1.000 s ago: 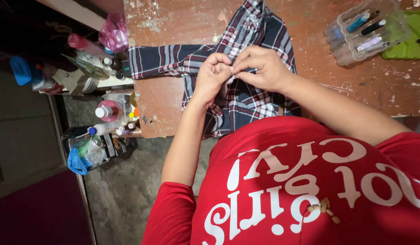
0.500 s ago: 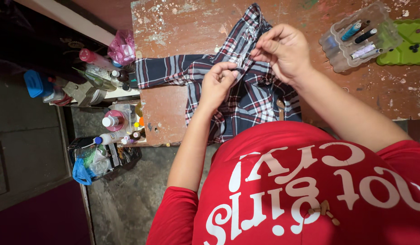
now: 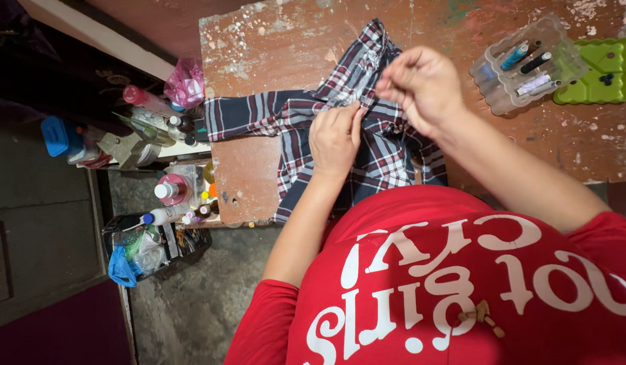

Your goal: The person sews a button onto the placket of a plaid shirt using a needle and thread. They then trim the thread with scissors, smooth the shirt, and prepare a new needle and thread for another repair.

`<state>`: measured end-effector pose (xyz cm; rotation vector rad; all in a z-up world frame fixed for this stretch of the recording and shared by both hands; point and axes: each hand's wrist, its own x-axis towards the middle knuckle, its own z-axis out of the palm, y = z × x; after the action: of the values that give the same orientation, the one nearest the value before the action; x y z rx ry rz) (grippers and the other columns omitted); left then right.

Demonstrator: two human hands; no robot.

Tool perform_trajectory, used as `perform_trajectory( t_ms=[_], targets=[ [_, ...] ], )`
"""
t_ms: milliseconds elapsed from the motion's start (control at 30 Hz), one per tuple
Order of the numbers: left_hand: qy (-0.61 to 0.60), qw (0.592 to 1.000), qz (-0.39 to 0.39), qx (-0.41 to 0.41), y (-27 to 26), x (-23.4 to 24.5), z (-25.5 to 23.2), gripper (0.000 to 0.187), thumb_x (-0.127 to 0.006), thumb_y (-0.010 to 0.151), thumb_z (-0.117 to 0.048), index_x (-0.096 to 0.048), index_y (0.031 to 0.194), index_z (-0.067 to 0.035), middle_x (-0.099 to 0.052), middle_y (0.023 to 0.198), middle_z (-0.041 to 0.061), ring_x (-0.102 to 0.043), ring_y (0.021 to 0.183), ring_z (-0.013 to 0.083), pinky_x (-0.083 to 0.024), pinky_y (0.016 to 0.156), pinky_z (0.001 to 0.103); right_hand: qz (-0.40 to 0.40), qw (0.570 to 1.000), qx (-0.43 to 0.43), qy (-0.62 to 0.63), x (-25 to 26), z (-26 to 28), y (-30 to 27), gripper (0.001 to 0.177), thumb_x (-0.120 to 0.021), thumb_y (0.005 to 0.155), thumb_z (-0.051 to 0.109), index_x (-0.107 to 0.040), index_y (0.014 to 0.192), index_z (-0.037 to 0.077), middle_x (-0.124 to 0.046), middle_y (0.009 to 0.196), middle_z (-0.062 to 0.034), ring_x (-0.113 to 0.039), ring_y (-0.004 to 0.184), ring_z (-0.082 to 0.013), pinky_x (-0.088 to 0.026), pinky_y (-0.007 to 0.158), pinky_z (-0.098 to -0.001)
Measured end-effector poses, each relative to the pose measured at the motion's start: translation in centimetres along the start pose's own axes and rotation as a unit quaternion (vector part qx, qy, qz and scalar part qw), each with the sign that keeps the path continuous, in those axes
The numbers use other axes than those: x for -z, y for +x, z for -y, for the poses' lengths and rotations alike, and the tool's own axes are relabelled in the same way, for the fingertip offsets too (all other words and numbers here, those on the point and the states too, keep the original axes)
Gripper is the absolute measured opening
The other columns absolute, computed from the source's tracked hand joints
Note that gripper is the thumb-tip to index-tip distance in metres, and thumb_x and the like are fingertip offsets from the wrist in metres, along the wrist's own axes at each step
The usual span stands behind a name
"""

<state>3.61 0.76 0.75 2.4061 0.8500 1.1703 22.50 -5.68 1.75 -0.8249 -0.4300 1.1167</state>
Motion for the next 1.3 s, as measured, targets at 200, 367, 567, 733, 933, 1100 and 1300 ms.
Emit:
perform_trajectory(
  t_ms=[200, 367, 567, 733, 933, 1100, 1300],
  targets=[
    [-0.162, 0.979, 0.063, 0.108, -0.8, -0.8, 0.8, 0.013, -0.078, 0.092, -0.018, -0.078, 0.100, -0.009, -0.074, 0.093, 0.009, -0.071, 0.086, 0.0271, -0.056, 0.079, 0.034, -0.051, 0.998, -0.016, -0.016, 1.5, -1.5, 0.5, 0.007, -0.067, 0.102, -0.001, -0.064, 0.108, 0.000, -0.073, 0.097, -0.0133, -0.075, 0.085, -0.0227, -0.066, 0.076, -0.0343],
    [-0.205, 0.948, 0.093, 0.223, -1.4, -0.8, 1.7, 0.019, -0.078, 0.088, -0.016, -0.079, 0.105, -0.008, -0.075, 0.086, 0.010, -0.072, 0.075, 0.0181, -0.056, 0.070, 0.030, -0.067, 0.997, -0.021, -0.024, 2.5, -1.1, 0.8, 0.010, -0.070, 0.101, -0.001, -0.064, 0.109, 0.001, -0.073, 0.098, -0.0130, -0.075, 0.086, -0.0213, -0.065, 0.076, -0.0328],
    [-0.374, 0.845, 0.121, 0.363, -2.8, -3.0, 3.9, 0.018, -0.077, 0.093, -0.015, -0.079, 0.104, 0.000, -0.076, 0.083, 0.005, -0.065, 0.071, 0.0077, -0.052, 0.065, 0.023, -0.065, 0.997, 0.000, -0.045, 2.3, -1.6, 0.9, 0.010, -0.070, 0.101, -0.002, -0.065, 0.109, 0.000, -0.073, 0.098, -0.0126, -0.076, 0.086, -0.0198, -0.066, 0.076, -0.0311],
    [-0.557, 0.688, 0.123, 0.450, -3.8, -4.0, 6.3, 0.019, -0.071, 0.097, -0.012, -0.074, 0.106, 0.005, -0.076, 0.086, 0.006, -0.066, 0.069, 0.0086, -0.051, 0.062, 0.023, -0.059, 0.992, 0.015, -0.109, 2.7, -2.3, 1.2, 0.010, -0.071, 0.100, -0.002, -0.066, 0.109, -0.002, -0.075, 0.097, -0.0126, -0.075, 0.084, -0.0180, -0.065, 0.075, -0.0297],
    [-0.573, 0.649, 0.110, 0.488, -4.6, -3.5, 6.7, 0.014, -0.070, 0.097, -0.011, -0.072, 0.100, 0.003, -0.075, 0.084, 0.008, -0.067, 0.067, 0.0118, -0.053, 0.059, 0.025, -0.048, 0.963, 0.043, -0.261, 2.9, -3.9, -0.1, 0.008, -0.076, 0.096, 0.000, -0.071, 0.102, 0.000, -0.075, 0.096, -0.0091, -0.072, 0.083, -0.0144, -0.061, 0.075, -0.0259],
    [-0.598, 0.614, 0.091, 0.508, -4.8, -3.0, 6.2, 0.010, -0.070, 0.097, -0.009, -0.071, 0.099, 0.001, -0.074, 0.086, 0.008, -0.068, 0.069, 0.0125, -0.056, 0.061, 0.026, 0.049, 0.798, 0.177, -0.574, 1.6, -4.2, -1.9, 0.009, -0.082, 0.090, 0.004, -0.079, 0.098, 0.004, -0.072, 0.095, -0.0086, -0.070, 0.086, -0.0195, -0.055, 0.076, -0.0295],
    [-0.598, 0.612, 0.087, 0.510, -5.0, -2.9, 6.1, 0.010, -0.069, 0.096, -0.008, -0.071, 0.099, 0.002, -0.073, 0.084, 0.008, -0.068, 0.068, 0.0131, -0.056, 0.060, 0.027, 0.096, 0.725, 0.287, -0.618, -0.1, -3.5, -2.8, 0.009, -0.080, 0.089, 0.006, -0.077, 0.098, 0.007, -0.070, 0.103, -0.0129, -0.072, 0.094, -0.0267, -0.057, 0.082, -0.0342]
  ],
)
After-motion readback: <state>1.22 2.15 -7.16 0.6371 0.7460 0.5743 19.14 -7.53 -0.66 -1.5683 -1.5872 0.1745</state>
